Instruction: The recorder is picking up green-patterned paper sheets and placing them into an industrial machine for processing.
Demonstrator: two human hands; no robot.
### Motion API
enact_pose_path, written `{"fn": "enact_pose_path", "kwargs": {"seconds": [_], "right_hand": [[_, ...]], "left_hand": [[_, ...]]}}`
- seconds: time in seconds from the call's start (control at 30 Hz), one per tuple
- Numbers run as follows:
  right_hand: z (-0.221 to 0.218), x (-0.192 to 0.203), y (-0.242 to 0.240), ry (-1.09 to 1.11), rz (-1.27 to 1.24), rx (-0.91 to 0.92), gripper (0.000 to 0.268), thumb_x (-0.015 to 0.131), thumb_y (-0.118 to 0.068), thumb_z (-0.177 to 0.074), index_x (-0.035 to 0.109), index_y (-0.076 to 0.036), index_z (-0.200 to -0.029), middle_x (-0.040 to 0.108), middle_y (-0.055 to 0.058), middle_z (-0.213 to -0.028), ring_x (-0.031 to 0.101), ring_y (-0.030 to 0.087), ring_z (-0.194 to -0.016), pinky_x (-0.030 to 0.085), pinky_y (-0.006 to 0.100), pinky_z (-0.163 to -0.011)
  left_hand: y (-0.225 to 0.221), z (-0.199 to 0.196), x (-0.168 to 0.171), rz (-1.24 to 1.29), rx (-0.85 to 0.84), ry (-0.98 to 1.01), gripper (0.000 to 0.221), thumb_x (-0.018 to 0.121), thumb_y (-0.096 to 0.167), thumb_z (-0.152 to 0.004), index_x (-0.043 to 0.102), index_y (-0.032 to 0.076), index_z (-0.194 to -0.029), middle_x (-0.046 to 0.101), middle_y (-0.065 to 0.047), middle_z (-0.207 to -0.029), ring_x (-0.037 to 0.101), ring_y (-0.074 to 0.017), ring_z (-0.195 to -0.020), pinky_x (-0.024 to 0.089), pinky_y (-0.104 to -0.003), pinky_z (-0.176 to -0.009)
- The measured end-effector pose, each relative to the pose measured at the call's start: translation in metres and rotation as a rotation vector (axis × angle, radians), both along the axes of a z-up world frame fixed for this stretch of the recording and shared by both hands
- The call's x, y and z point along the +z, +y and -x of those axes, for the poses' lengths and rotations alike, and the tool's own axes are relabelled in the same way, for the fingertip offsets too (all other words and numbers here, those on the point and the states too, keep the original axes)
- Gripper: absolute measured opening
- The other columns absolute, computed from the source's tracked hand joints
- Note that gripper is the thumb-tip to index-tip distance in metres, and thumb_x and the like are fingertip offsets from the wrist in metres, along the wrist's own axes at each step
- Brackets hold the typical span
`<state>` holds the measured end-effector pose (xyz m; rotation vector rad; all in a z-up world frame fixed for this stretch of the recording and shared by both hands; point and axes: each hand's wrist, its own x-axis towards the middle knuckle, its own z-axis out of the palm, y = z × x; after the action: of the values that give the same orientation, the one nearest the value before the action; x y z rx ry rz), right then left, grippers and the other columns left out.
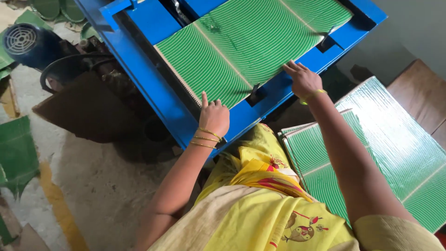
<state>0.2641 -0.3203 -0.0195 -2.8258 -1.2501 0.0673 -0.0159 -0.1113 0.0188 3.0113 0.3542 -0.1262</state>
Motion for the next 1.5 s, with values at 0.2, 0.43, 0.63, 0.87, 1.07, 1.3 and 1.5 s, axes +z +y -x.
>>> {"fn": "enact_pose_path", "kwargs": {"seconds": [0.2, 0.43, 0.63, 0.87, 1.07, 1.3, 1.5], "right_hand": [[0.083, -0.059, -0.133, -0.175, 0.009, 0.089, 0.106, 0.073, -0.040, -0.073, 0.021, -0.008, -0.160, 0.034, 0.019, -0.162, 0.037, 0.038, -0.150, 0.041, 0.054, -0.115], [0.185, -0.228, -0.318, 0.253, 0.503, -0.314, 0.149, 0.075, -0.087, -0.059, -0.002, -0.010, -0.161, 0.009, 0.032, -0.164, 0.015, 0.049, -0.152, 0.039, 0.063, -0.113], [0.217, -0.257, -0.305, 0.188, 0.446, -0.590, 0.103, 0.063, -0.051, -0.085, 0.010, -0.017, -0.166, 0.015, 0.033, -0.166, 0.021, 0.055, -0.152, 0.046, 0.059, -0.110], [0.204, -0.286, -0.305, 0.074, 0.475, -0.453, 0.071, 0.039, -0.028, -0.100, 0.014, -0.009, -0.164, 0.034, 0.046, -0.149, 0.048, 0.062, -0.131, 0.055, 0.052, -0.100], [0.190, -0.257, -0.290, 0.333, 0.443, -0.419, 0.072, 0.048, -0.029, -0.098, 0.021, -0.004, -0.159, 0.048, 0.048, -0.134, 0.068, 0.055, -0.109, 0.061, 0.051, -0.088], [0.144, -0.239, -0.293, 0.448, 0.370, -0.404, 0.047, 0.061, -0.022, -0.080, 0.063, -0.014, -0.126, 0.074, 0.023, -0.112, 0.072, 0.042, -0.108, 0.058, 0.049, -0.095], [0.081, -0.152, -0.338, 0.212, 0.236, -0.602, 0.031, 0.061, -0.029, -0.088, 0.077, -0.013, -0.109, 0.076, 0.022, -0.107, 0.072, 0.043, -0.102, 0.058, 0.051, -0.088]], "left_hand": [[-0.031, 0.057, 0.037, 0.171, 0.004, -0.567, 0.042, 0.059, 0.003, -0.085, 0.068, 0.001, -0.126, 0.068, -0.015, -0.129, 0.055, -0.0371, -0.131, 0.020, -0.061, -0.122], [-0.055, 0.107, 0.020, 0.343, 0.019, -0.709, 0.040, 0.057, 0.002, -0.086, 0.071, 0.010, -0.123, 0.072, -0.007, -0.126, 0.060, -0.0308, -0.127, 0.024, -0.062, -0.120], [-0.069, 0.095, 0.034, 0.394, -0.006, -0.773, 0.037, 0.059, 0.003, -0.089, 0.073, 0.013, -0.121, 0.073, -0.003, -0.123, 0.062, -0.0264, -0.127, 0.025, -0.062, -0.122], [-0.077, 0.094, 0.046, 0.447, -0.098, -0.812, 0.033, 0.060, 0.004, -0.092, 0.073, 0.014, -0.121, 0.074, -0.001, -0.124, 0.062, -0.0242, -0.127, 0.023, -0.063, -0.124], [-0.066, 0.112, 0.039, 0.498, -0.021, -0.779, 0.029, 0.061, 0.005, -0.093, 0.075, 0.015, -0.116, 0.075, -0.002, -0.121, 0.065, -0.0236, -0.124, 0.027, -0.061, -0.121], [-0.050, 0.126, 0.054, 0.530, 0.039, -0.792, 0.027, 0.061, 0.008, -0.095, 0.075, 0.016, -0.118, 0.076, -0.001, -0.119, 0.067, -0.0227, -0.119, 0.028, -0.061, -0.120], [-0.041, 0.127, 0.047, 0.728, 0.049, -0.811, 0.024, 0.062, 0.010, -0.098, 0.075, 0.017, -0.117, 0.077, -0.001, -0.118, 0.071, -0.0214, -0.116, 0.036, -0.056, -0.117]]}}
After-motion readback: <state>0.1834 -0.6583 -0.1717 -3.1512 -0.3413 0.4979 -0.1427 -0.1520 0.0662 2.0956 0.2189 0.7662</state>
